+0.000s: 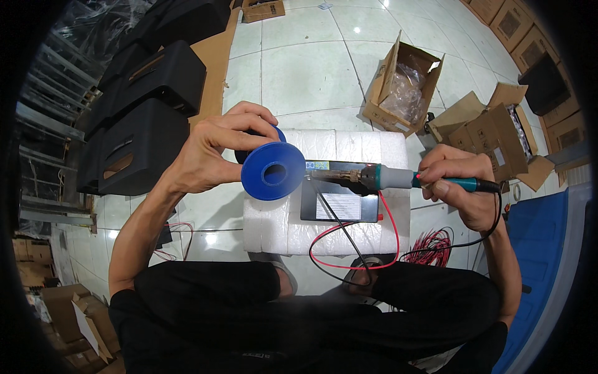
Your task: The person sits on the floor and uses a soldering iron and solder wire to attach red and black wires to small black electronic boxes. They repeatedly retrieve boxes from a nearby cardboard carton, solder the wires, and place the finished units on the floor.
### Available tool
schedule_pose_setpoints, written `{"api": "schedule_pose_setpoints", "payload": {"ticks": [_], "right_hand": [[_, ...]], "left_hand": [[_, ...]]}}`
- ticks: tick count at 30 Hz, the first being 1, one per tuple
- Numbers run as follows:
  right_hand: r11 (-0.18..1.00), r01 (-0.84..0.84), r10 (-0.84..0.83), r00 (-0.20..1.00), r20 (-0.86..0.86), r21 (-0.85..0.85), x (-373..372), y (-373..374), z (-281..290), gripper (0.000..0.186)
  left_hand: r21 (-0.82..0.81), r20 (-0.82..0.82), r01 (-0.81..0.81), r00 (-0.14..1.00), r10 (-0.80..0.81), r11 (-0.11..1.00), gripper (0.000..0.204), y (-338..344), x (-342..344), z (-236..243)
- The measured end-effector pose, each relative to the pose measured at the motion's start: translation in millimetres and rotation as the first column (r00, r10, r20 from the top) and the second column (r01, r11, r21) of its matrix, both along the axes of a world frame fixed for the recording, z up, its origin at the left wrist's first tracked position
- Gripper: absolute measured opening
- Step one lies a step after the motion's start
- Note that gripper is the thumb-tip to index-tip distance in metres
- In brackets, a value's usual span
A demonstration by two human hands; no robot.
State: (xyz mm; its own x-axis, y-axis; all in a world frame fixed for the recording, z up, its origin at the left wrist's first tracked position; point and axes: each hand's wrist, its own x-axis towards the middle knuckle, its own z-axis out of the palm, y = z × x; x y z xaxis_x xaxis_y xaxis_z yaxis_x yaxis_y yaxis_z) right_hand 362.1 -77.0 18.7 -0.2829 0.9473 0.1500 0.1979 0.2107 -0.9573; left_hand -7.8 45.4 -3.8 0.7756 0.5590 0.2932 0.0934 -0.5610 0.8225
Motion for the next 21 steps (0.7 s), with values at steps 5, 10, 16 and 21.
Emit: {"api": "schedule_pose_setpoints", "payload": {"ticks": [5, 10, 16, 21], "right_hand": [[1.0, 0.001, -0.001, 1.0, 0.006, 0.0, 0.0, 0.2, 0.5, 0.023], [1.0, -0.001, 0.001, 1.0, 0.011, -0.002, -0.1, 0.0, 1.3, 0.024], [1.0, -0.013, 0.013, 1.0, 0.018, 0.008, -0.3, 0.5, 2.3, 0.025], [1.0, -0.014, 0.014, 0.999, 0.041, 0.014, -0.7, 0.2, 4.0, 0.028]], "left_hand": [[-0.017, -0.002, -0.004, 1.0, 0.004, 1.0, 0.035, -0.5, 1.4, 0.9], [-0.025, -0.015, -0.002, 1.0, 0.002, 1.0, 0.035, -0.5, 1.8, 1.2], [-0.03, -0.008, -0.004, 1.0, 0.004, 1.0, 0.035, -1.1, 2.4, -0.1], [-0.072, 0.033, -0.022, 0.999, 0.024, 0.997, 0.035, -0.6, -0.5, 1.9]]}}
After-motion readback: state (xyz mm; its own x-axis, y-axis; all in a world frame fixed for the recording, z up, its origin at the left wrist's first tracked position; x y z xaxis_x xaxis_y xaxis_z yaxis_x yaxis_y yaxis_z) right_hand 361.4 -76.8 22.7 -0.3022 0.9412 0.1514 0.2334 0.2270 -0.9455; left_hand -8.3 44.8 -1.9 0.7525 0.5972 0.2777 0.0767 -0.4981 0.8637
